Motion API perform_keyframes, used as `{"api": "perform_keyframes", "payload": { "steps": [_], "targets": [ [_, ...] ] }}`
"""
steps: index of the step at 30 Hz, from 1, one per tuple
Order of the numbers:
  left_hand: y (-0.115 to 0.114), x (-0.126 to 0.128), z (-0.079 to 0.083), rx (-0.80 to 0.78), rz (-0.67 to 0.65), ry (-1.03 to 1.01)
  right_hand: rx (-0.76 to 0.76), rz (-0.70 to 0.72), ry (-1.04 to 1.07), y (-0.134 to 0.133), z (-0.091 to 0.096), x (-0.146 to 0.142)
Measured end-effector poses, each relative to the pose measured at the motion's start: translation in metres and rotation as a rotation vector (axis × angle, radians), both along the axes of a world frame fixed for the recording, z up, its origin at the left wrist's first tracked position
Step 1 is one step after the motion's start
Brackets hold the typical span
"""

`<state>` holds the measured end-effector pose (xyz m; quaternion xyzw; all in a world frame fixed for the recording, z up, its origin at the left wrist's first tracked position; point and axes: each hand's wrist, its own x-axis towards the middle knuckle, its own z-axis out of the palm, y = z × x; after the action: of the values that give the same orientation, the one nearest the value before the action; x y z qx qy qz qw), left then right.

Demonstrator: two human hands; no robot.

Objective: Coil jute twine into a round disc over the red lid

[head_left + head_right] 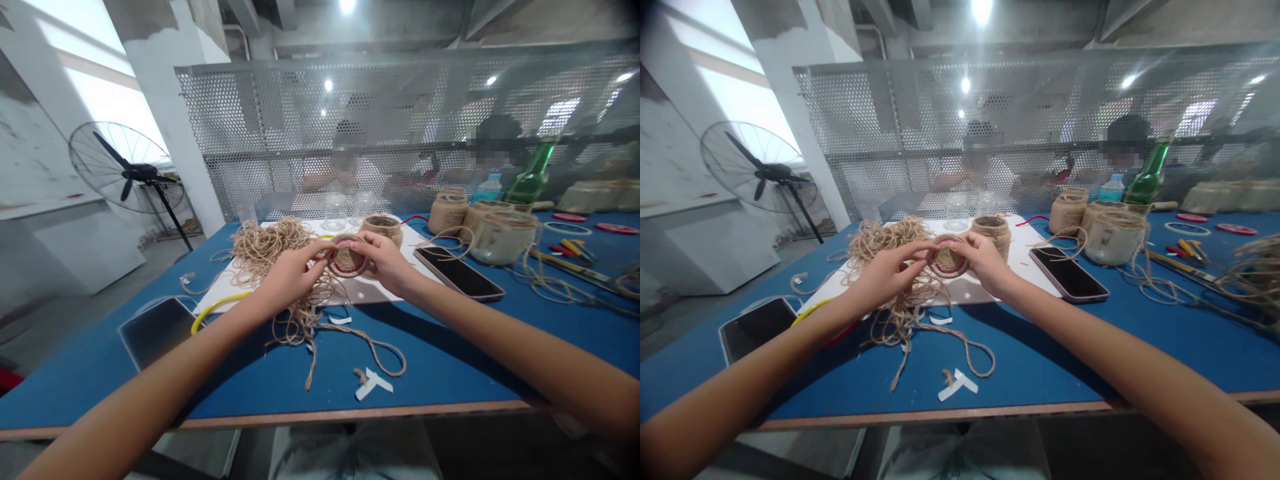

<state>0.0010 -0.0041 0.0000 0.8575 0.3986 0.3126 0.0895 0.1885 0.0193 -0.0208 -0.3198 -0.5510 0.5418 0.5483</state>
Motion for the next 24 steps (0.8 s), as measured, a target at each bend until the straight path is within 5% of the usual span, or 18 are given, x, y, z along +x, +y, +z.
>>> {"api": "perform_keyframes", "payload": {
  "steps": [6,12,19,24],
  "targets": [
    [-0.003,0.004,0.000,-0.180,-0.103,-0.135,-0.068,0.041,0.114,-0.004,0.001,-0.002],
    [-0.002,0.004,-0.002,-0.161,-0.096,-0.137,-0.116,0.117,0.040,-0.005,0.003,0.002],
    [-0.002,0.003,0.002,-0.094,-0.124,-0.049,0.043,0.216,-0.252,0.001,0.007,0.010],
    [-0.002,0.002,0.002,-0.097,-0.091,-0.029,0.020,0.248,-0.200,0.002,0.004,0.009]
  ]
}}
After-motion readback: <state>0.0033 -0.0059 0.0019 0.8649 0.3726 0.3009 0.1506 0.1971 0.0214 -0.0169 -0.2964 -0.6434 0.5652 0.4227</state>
